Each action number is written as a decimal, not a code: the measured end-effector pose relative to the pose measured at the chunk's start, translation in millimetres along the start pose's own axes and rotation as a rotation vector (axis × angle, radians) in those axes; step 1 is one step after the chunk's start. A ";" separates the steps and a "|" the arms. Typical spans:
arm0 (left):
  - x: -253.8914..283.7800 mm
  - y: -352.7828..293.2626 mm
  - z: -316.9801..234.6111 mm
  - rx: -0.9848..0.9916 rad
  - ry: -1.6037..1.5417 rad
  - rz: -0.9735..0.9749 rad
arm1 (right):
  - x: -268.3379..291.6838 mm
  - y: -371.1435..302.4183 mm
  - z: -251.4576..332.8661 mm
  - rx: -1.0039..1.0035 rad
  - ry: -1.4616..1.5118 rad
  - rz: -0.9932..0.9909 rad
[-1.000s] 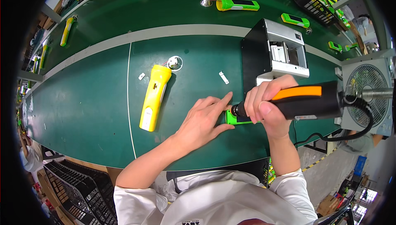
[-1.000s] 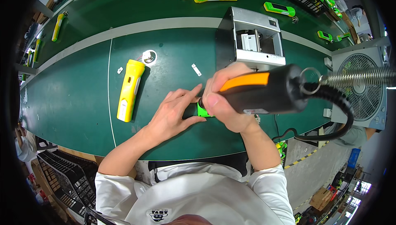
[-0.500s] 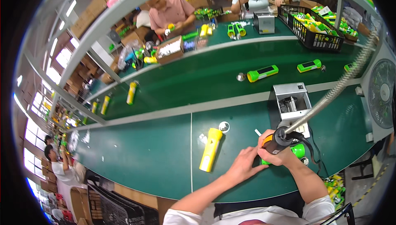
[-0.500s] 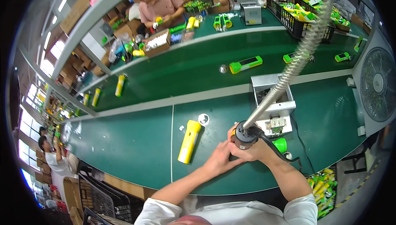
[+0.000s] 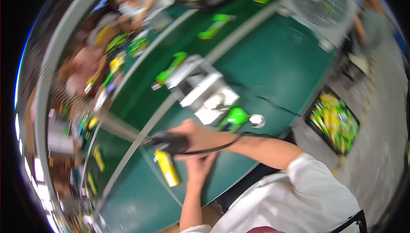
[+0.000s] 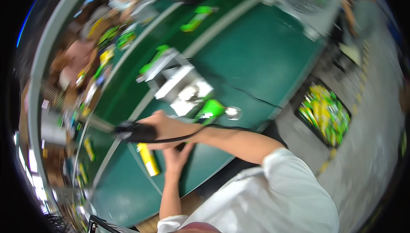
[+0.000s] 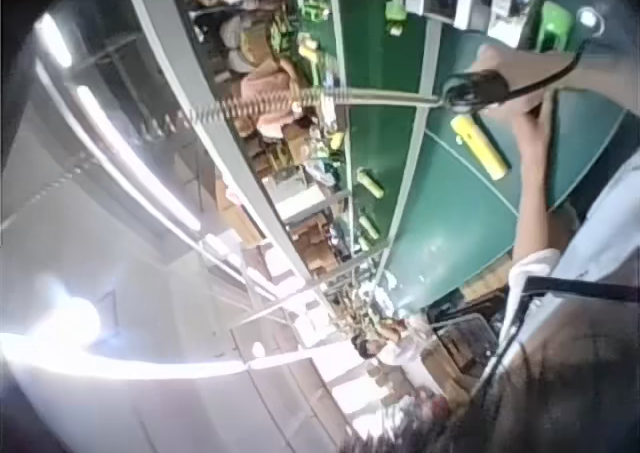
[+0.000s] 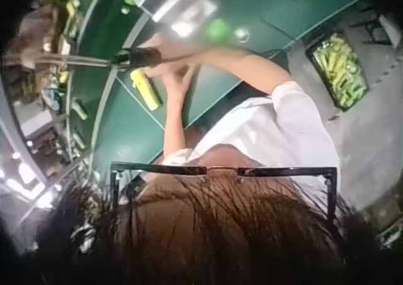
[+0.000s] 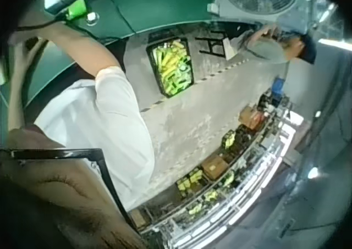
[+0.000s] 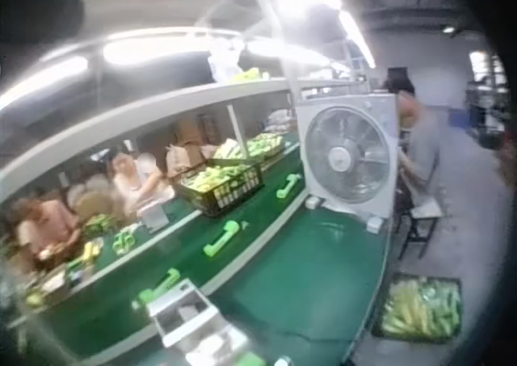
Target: The person assembles flashlights on a workbench by fitting casing components together by hand and driving screws into the bodies using an electric screwdriver, then places the assembled flashlights onto a conveyor.
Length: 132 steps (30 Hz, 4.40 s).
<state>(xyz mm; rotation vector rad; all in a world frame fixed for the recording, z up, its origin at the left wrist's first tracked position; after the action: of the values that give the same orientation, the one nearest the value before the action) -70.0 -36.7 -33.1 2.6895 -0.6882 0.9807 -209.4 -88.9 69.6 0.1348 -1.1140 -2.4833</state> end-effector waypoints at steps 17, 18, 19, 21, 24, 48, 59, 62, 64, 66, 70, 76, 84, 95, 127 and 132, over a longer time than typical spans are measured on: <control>-6.8 2.5 -24.0 -0.155 0.363 0.061 | 81.6 -32.7 58.1 -0.213 0.245 -0.286; -8.5 7.6 -30.8 -0.226 0.360 0.014 | 94.0 -42.1 65.1 -0.088 0.058 -0.314; -8.4 10.5 -36.9 -0.300 0.361 -0.023 | 113.9 -39.7 80.4 -0.064 -0.073 -0.272; -7.4 7.9 -37.9 -0.273 0.322 -0.055 | 130.7 -37.9 85.9 -0.123 0.146 -0.422; 0.0 9.4 -34.4 -0.268 0.256 -0.031 | 142.8 -22.6 85.2 -0.026 0.227 -0.451; 4.3 12.8 -27.2 -0.265 0.253 -0.030 | 124.5 42.7 16.3 -0.452 0.314 -0.071; 4.0 17.5 -23.4 -0.285 0.240 -0.108 | 59.4 0.8 38.6 -0.236 0.440 -0.025; 4.2 15.0 -20.2 -0.266 0.219 -0.107 | 40.9 -10.6 31.8 -0.289 0.390 0.040; 3.5 15.2 -20.4 -0.261 0.213 -0.104 | 36.3 -15.2 27.2 -0.281 0.389 0.032; 2.8 15.2 -20.0 -0.258 0.208 -0.100 | 34.4 -18.5 25.4 -0.274 0.385 0.012; 2.1 15.9 -18.7 -0.266 0.209 -0.098 | 33.3 -21.5 21.6 -0.260 0.363 -0.006; 5.0 16.9 -19.2 -0.279 0.208 -0.098 | 29.4 -24.6 20.9 -0.240 0.346 -0.021; 3.2 14.4 -19.4 -0.272 0.191 -0.089 | 24.8 -32.6 24.6 -0.244 0.276 -0.020; 8.0 14.4 -18.7 -0.286 0.211 -0.089 | 25.5 -36.1 18.2 -0.244 0.039 0.240; 18.0 3.1 -30.7 -0.258 0.340 -0.075 | 86.4 -16.2 62.4 0.033 0.318 -0.132; 42.1 -12.0 -36.0 -0.191 0.345 0.000 | 125.0 -11.6 59.7 0.057 0.146 -0.278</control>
<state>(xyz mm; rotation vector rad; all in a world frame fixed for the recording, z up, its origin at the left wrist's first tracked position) -55.9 -29.3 21.2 2.2795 -0.6703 1.2665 -342.0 -91.5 111.3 0.5113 -1.1725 -2.6302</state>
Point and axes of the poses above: each hand's wrist, its own y-axis towards the middle knuckle, its own x-axis out of the back of the hand, z = x × y, the point moved 3 cm from there along y, towards the middle knuckle, and after that the axes turned 10 degrees about z, right-handed, at the moved point
